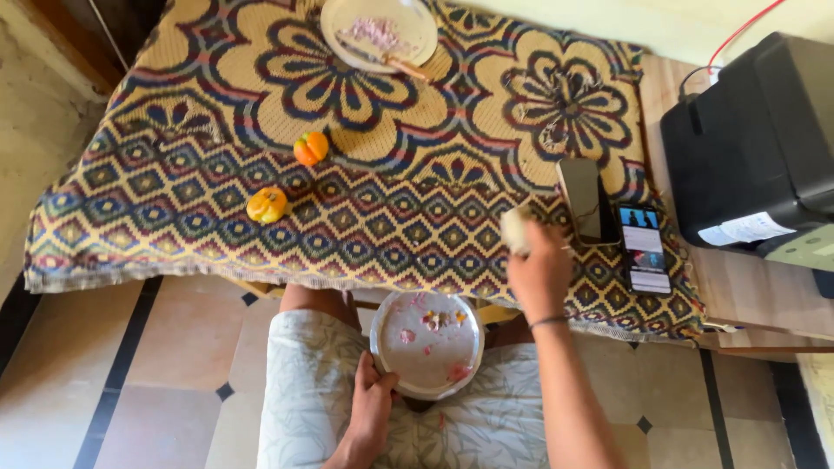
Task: Cleaning a table surface with a cloth and then chopping an onion with a knife.
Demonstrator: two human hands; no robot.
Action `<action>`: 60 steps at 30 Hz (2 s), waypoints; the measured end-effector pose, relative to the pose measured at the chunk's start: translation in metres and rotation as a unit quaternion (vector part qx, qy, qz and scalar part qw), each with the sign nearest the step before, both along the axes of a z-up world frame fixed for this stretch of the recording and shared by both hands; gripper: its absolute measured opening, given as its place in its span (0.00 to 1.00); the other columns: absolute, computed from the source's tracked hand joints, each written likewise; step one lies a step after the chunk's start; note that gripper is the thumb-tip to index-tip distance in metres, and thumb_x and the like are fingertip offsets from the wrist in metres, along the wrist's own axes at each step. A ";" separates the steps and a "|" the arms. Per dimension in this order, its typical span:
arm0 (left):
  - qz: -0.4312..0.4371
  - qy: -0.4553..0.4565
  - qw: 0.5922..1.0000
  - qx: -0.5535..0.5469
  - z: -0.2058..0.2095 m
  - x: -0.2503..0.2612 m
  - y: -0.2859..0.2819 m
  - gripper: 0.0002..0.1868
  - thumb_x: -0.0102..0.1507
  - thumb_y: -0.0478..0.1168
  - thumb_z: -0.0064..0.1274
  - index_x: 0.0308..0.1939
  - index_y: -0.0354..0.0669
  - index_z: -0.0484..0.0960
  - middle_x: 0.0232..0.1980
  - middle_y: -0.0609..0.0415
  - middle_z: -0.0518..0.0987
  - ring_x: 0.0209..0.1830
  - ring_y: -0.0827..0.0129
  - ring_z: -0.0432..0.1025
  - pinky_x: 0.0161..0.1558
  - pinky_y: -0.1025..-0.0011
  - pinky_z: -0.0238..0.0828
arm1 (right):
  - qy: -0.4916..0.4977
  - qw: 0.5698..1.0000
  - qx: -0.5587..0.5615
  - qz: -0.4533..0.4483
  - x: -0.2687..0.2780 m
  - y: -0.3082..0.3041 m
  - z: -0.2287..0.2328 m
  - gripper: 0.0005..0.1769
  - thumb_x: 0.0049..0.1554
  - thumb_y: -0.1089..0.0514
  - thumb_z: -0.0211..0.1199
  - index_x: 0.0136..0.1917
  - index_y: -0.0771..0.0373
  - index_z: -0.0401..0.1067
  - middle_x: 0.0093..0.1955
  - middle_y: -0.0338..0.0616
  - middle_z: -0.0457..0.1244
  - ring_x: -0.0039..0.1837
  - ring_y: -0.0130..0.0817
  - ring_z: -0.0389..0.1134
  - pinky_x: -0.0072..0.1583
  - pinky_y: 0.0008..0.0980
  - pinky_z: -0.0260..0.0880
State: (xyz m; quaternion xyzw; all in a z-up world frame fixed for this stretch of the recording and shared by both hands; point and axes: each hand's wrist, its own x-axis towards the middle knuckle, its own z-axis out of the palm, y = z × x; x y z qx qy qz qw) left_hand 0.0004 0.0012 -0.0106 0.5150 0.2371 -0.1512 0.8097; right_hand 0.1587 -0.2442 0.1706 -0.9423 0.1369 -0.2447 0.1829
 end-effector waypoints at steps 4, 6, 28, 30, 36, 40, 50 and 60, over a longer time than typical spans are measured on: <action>0.006 0.033 0.999 -0.018 0.009 0.001 0.000 0.17 0.59 0.30 0.48 0.52 0.45 0.71 0.42 0.53 0.80 0.39 0.68 0.74 0.38 0.67 0.71 | 0.055 0.965 0.193 0.169 -0.002 -0.003 -0.007 0.22 0.47 0.65 0.65 0.57 0.61 0.78 0.56 0.50 0.71 0.58 0.46 0.72 0.56 0.44 0.73; 0.004 0.044 0.999 -0.023 0.005 0.003 -0.002 0.18 0.59 0.30 0.47 0.53 0.46 0.71 0.42 0.53 0.81 0.39 0.68 0.74 0.37 0.68 0.71 | 0.065 0.888 0.402 0.215 0.018 -0.021 -0.009 0.24 0.48 0.65 0.61 0.59 0.59 0.79 0.58 0.50 0.72 0.59 0.44 0.73 0.57 0.40 0.76; 0.025 0.056 0.997 -0.040 -0.059 0.001 0.001 0.26 0.58 0.28 0.52 0.61 0.41 0.71 0.46 0.48 0.82 0.40 0.64 0.77 0.34 0.66 0.74 | 0.207 0.925 0.284 0.149 0.060 -0.035 0.015 0.31 0.55 0.43 0.65 0.67 0.59 0.72 0.55 0.48 0.71 0.50 0.35 0.73 0.48 0.33 0.75; 0.026 0.037 0.997 -0.055 -0.058 0.002 0.001 0.24 0.58 0.28 0.52 0.59 0.39 0.71 0.46 0.48 0.82 0.40 0.65 0.78 0.34 0.66 0.74 | 0.204 0.922 0.286 0.162 0.065 -0.042 0.029 0.34 0.55 0.41 0.64 0.69 0.58 0.71 0.57 0.49 0.71 0.51 0.39 0.72 0.49 0.37 0.75; 0.032 0.024 0.996 -0.077 -0.068 0.003 0.001 0.24 0.57 0.26 0.50 0.57 0.40 0.71 0.48 0.49 0.82 0.43 0.63 0.79 0.35 0.66 0.79 | -0.011 0.999 -0.039 -0.026 0.136 -0.145 -0.080 0.43 0.71 0.29 0.48 0.72 0.75 0.60 0.72 0.73 0.53 0.71 0.67 0.55 0.65 0.64 0.61; 0.024 -0.008 0.997 -0.072 -0.107 0.006 0.002 0.25 0.55 0.24 0.49 0.57 0.38 0.70 0.47 0.42 0.83 0.40 0.57 0.82 0.31 0.64 0.81 | 0.066 0.992 -0.095 0.042 0.133 -0.081 -0.043 0.46 0.68 0.27 0.45 0.72 0.74 0.64 0.70 0.69 0.59 0.70 0.59 0.62 0.67 0.57 0.63; 0.017 0.025 1.000 0.001 -0.077 -0.005 0.000 0.22 0.59 0.30 0.53 0.58 0.40 0.72 0.42 0.49 0.79 0.36 0.65 0.72 0.32 0.67 0.68 | -0.080 0.941 -0.030 0.328 0.041 0.019 0.022 0.35 0.60 0.42 0.63 0.73 0.64 0.67 0.71 0.61 0.61 0.68 0.57 0.67 0.62 0.46 0.70; 0.001 0.031 0.999 -0.025 0.021 0.007 0.005 0.16 0.59 0.31 0.48 0.50 0.44 0.72 0.44 0.55 0.79 0.41 0.70 0.72 0.39 0.69 0.70 | 0.097 0.910 0.136 0.380 -0.031 0.048 0.031 0.22 0.54 0.73 0.56 0.59 0.60 0.77 0.64 0.48 0.68 0.45 0.38 0.73 0.42 0.31 0.71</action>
